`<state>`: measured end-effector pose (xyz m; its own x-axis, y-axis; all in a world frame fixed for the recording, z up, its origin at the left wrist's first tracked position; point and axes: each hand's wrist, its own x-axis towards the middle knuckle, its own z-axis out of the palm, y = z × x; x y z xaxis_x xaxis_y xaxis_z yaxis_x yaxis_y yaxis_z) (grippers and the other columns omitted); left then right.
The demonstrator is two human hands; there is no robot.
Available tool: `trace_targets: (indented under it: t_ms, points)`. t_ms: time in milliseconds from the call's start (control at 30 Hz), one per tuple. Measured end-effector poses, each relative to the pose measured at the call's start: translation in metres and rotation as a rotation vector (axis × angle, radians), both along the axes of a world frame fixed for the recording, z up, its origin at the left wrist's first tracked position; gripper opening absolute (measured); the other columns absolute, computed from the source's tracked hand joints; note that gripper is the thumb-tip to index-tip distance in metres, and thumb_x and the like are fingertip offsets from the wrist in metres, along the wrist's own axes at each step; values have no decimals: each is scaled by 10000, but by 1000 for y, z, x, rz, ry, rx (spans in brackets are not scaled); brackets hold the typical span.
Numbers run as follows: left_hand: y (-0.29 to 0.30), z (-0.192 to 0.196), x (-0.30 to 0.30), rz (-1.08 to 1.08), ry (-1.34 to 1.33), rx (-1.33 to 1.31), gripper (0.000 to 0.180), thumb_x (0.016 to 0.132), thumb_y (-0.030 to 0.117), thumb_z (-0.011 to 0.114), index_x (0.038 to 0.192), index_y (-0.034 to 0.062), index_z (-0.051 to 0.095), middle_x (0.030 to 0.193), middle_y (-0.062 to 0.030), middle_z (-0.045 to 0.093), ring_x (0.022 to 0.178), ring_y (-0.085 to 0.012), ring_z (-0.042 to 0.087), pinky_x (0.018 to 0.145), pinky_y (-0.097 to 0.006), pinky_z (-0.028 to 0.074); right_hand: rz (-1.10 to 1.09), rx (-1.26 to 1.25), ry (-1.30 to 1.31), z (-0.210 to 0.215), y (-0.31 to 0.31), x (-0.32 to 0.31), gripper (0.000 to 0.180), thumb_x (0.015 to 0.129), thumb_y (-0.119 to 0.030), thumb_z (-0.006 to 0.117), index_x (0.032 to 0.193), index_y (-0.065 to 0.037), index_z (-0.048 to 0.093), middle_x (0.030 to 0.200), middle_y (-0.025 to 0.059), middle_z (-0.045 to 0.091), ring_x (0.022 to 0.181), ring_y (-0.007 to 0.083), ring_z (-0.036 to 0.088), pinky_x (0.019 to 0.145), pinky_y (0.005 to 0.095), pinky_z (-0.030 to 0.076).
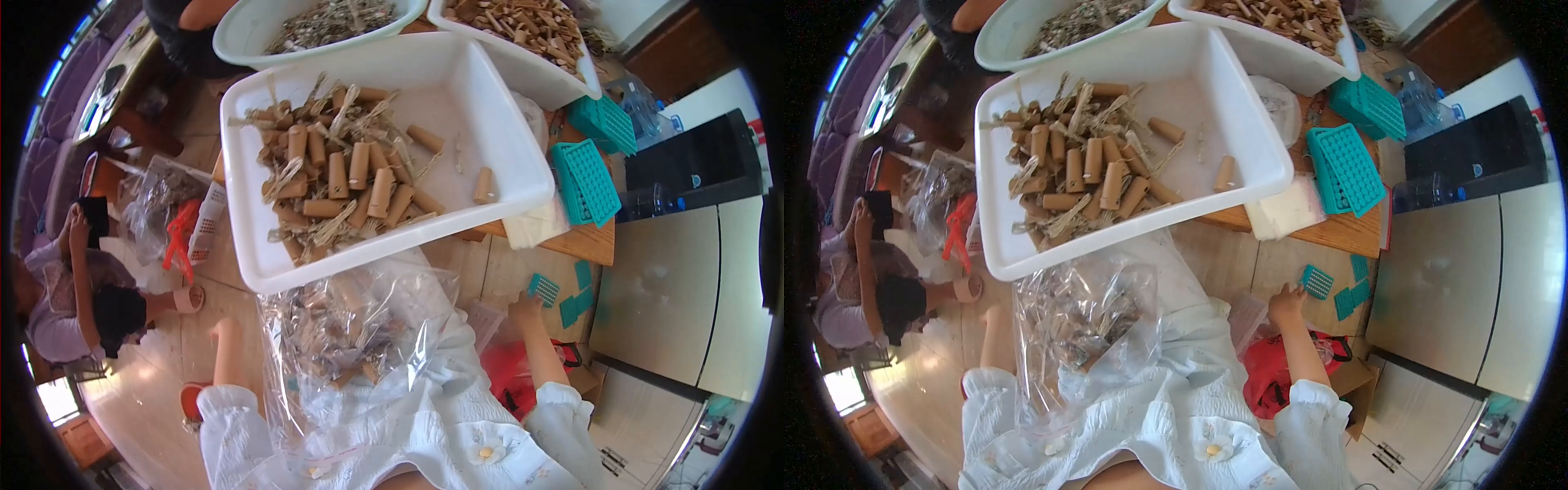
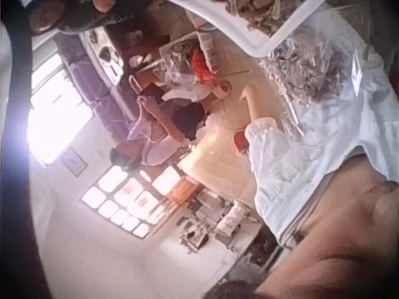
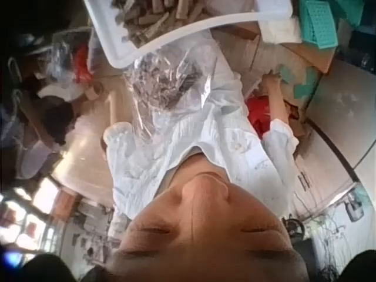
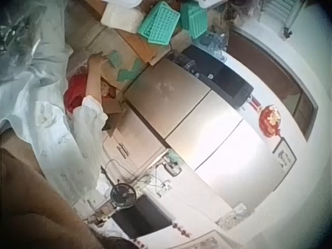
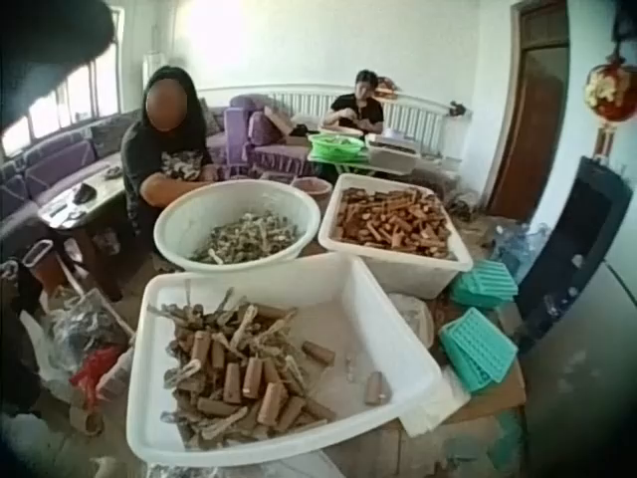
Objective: The person assembles small cylindrical components by hand, inserting fiber bundles into plastic tubes, then packaging the assembled components into plastic bags.
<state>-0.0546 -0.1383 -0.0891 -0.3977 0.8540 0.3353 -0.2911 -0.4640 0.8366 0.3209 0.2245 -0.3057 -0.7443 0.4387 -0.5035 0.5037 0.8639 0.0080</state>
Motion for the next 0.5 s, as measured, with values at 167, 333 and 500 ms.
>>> trace_targets:
  t_ms: [167, 333, 500]
  points:
    - [12, -3, 2, -38, 50, -130, 297, 744, 347, 667, 773, 55, 621, 703, -68, 563, 621, -168, 549, 503, -267, 428, -365, -289, 368, 132, -11, -52, 272, 806, -192, 510, 1037, -68, 586, 1028, 202, 570, 930, 329, 568, 789, 378, 448]
    - [64, 7, -14, 12, 139, -291, 294, 751, 347, 654, 786, 57, 619, 713, -76, 567, 634, -182, 553, 516, -280, 431, -349, -363, 141, 220, 9, -86, 201, 799, -154, 534, 954, -50, 606, 818, 186, 619, 723, 382, 572, 683, 380, 472]
    - [91, 3, -23, 17, 224, -420, 291, 758, 347, 640, 799, 59, 617, 723, -84, 571, 647, -196, 556, 529, -294, 433, -252, -550, 570, 255, 20, -79, 176, 785, -87, 538, 925, 6, 591, 773, 166, 618, 667, 304, 591, 653, 332, 474]
